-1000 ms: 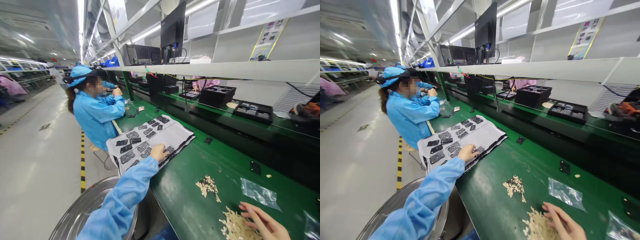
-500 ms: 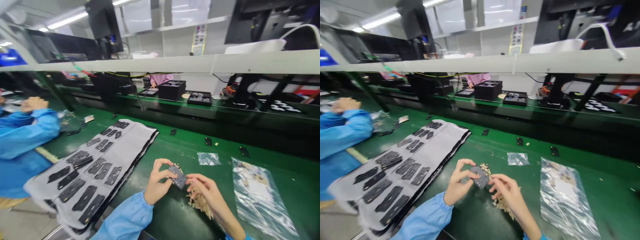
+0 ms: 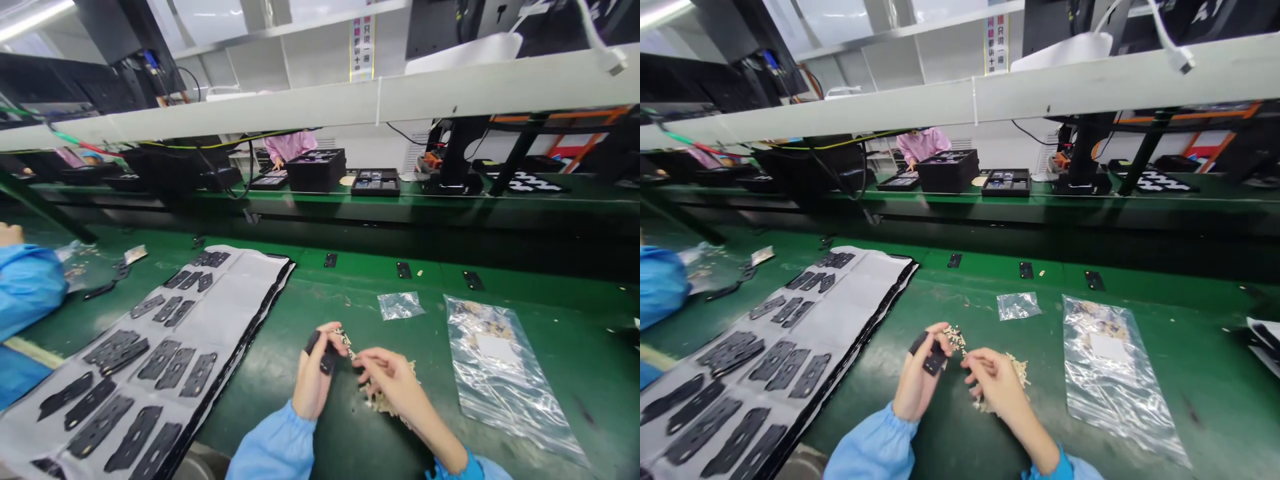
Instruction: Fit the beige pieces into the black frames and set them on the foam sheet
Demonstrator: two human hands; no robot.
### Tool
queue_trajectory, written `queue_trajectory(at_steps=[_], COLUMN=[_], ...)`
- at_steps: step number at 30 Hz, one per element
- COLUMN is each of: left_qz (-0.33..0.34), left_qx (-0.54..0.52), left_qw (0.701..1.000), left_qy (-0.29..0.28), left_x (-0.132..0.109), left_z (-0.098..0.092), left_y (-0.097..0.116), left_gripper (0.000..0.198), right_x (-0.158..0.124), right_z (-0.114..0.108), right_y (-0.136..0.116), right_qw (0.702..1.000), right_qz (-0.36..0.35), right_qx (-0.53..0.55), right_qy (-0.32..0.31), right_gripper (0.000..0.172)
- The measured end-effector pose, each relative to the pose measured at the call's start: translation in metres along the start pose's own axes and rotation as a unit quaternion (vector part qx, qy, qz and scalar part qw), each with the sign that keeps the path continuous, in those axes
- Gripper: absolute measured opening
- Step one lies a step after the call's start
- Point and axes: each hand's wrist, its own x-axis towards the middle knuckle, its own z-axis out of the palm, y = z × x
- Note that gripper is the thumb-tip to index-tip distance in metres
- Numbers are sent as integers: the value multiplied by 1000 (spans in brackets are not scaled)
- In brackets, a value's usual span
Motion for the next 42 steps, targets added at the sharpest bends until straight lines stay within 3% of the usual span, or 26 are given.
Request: queue_trajectory(at_steps=[3, 6, 9, 14, 20, 30, 42], left_qz=[69, 82, 84, 77, 38, 4, 68], left_qx=[200, 371, 445, 501, 487, 405, 406], left_qw=[975, 925, 890, 860, 869, 909, 909], left_qy=[70, 9, -47, -51, -74, -100, -66], left_x=[19, 26, 23, 26, 37, 40, 36], left_z=[-39, -68, -76, -68, -68, -73, -72], left_y=[8, 8, -2, -14, -12, -5, 0], left_gripper=[27, 22, 20, 17, 10, 15, 22], right_x=[3, 5, 5, 6, 5, 7, 11], right_z=[-13, -23, -24, -20, -21, -22, -25], right_y=[-7, -13, -14, -12, -15, -11, -1], right_qw=[999, 998, 999, 998, 998, 998, 995], right_qz=[-20, -23, -16, -6, -4, -13, -16], right_qx=[-18, -15, -26, -45, -42, -44, -83], right_qy=[39, 53, 43, 38, 39, 34, 44], right_gripper=[40, 37, 36, 37, 37, 36, 38])
